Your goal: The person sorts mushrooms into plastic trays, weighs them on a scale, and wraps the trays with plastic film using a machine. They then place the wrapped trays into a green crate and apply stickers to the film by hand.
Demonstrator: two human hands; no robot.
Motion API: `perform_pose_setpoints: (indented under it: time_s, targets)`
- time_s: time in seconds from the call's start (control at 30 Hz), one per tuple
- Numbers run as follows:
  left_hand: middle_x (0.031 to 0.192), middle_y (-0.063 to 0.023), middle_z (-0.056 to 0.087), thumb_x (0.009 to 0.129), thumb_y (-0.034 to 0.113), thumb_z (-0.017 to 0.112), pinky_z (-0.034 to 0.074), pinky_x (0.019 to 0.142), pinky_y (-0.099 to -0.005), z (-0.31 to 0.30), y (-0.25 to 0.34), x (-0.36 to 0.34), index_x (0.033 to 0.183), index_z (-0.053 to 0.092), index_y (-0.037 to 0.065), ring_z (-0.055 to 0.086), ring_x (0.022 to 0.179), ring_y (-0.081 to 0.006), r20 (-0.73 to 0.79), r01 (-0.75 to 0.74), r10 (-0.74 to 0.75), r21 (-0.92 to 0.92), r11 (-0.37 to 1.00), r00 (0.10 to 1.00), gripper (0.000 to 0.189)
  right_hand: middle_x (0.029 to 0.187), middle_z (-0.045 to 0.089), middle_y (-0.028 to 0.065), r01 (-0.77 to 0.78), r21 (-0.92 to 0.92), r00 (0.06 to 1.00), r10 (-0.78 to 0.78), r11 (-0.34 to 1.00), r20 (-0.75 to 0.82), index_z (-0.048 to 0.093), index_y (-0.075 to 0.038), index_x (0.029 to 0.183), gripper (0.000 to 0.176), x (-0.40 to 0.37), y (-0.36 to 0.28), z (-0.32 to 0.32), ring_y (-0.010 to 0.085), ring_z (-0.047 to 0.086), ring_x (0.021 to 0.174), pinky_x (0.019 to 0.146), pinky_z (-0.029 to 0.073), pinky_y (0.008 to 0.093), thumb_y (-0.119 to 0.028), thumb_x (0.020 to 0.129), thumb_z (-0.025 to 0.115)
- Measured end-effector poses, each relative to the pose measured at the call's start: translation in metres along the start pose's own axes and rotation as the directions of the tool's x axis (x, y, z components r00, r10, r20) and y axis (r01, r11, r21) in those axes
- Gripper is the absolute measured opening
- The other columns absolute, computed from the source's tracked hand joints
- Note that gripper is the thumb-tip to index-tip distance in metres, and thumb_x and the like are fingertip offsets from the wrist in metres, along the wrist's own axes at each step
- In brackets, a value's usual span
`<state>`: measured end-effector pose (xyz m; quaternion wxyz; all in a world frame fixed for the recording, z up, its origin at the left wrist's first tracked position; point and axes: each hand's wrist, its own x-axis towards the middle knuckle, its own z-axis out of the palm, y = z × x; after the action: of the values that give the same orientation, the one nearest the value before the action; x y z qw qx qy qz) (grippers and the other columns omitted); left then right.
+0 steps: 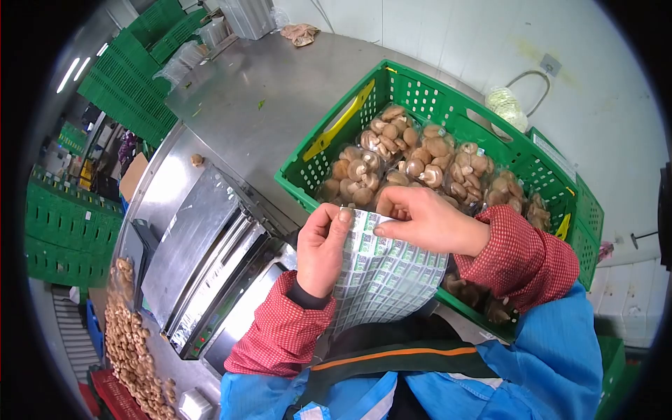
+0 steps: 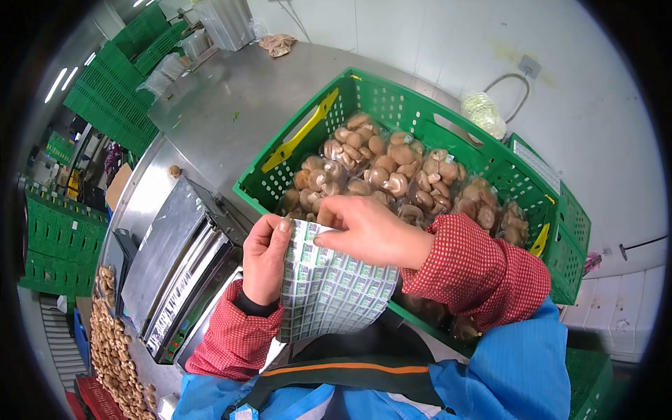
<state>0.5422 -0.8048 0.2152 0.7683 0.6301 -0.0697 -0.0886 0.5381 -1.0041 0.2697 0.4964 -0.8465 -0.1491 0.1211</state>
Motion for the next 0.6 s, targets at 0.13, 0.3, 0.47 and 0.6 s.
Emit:
perform_pose_setpoints:
  time_s: [0.13, 0.3, 0.47, 0.6]
  targets:
    - [0.069, 0.0080, 0.044, 0.097, 0.022, 0.057, 0.032, 0.057, -0.0194, 0.002, -0.004, 0.004, 0.077, 0.053, 0.005, 0.036, 0.065, -0.0017, -0.048, 0.008, -0.006, 0.047, 0.999, 0.999, 0.027, 0.074, 0.062, 0.0156, -0.004, -0.028, 0.999, 0.005, 1.000, 0.047, 0.059, 0.001, 0.088, 0.025, 0.004, 0.009, -0.003, 0.0279, 0.062, 0.069, 0.062, 0.047, 0.0379, -0.024, 0.084, 0.063]
    - [0.066, 0.0080, 0.040, 0.097, 0.022, 0.057, 0.031, 0.055, -0.0198, 0.003, -0.004, 0.008, 0.071, 0.050, 0.005, 0.033, 0.064, -0.0022, -0.034, -0.033, 0.038, 0.143, 0.989, 0.999, 0.032, 0.079, 0.060, 0.0130, 0.224, -0.132, 0.959, -0.242, 0.966, -0.145, 0.059, 0.000, 0.088, 0.021, 0.010, 0.010, 0.005, 0.0255, 0.061, 0.072, 0.063, 0.047, 0.0373, -0.019, 0.082, 0.065]
    - [0.066, 0.0085, 0.037, 0.097, 0.023, 0.057, 0.029, 0.054, -0.0204, 0.009, -0.001, 0.011, 0.070, 0.048, 0.005, 0.031, 0.064, -0.0026, -0.014, -0.074, 0.078, 0.173, 0.982, 0.997, 0.034, 0.082, 0.056, 0.0106, 0.174, -0.200, 0.970, -0.203, 0.964, -0.136, 0.059, 0.000, 0.089, 0.019, 0.016, -0.004, 0.002, 0.0237, 0.059, 0.076, 0.066, 0.047, 0.0343, -0.013, 0.078, 0.069]
    - [0.066, 0.0091, 0.036, 0.098, 0.025, 0.056, 0.028, 0.053, -0.0209, 0.007, -0.007, 0.014, 0.070, 0.048, 0.006, 0.030, 0.064, -0.0026, -0.010, -0.048, 0.050, 0.143, 0.989, 0.999, 0.034, 0.079, 0.053, 0.0086, 0.401, -0.552, 0.810, -0.565, 0.731, -0.159, 0.057, -0.003, 0.084, 0.017, 0.020, 0.008, 0.009, 0.0243, 0.056, 0.073, 0.063, 0.046, 0.0353, -0.010, 0.074, 0.068]
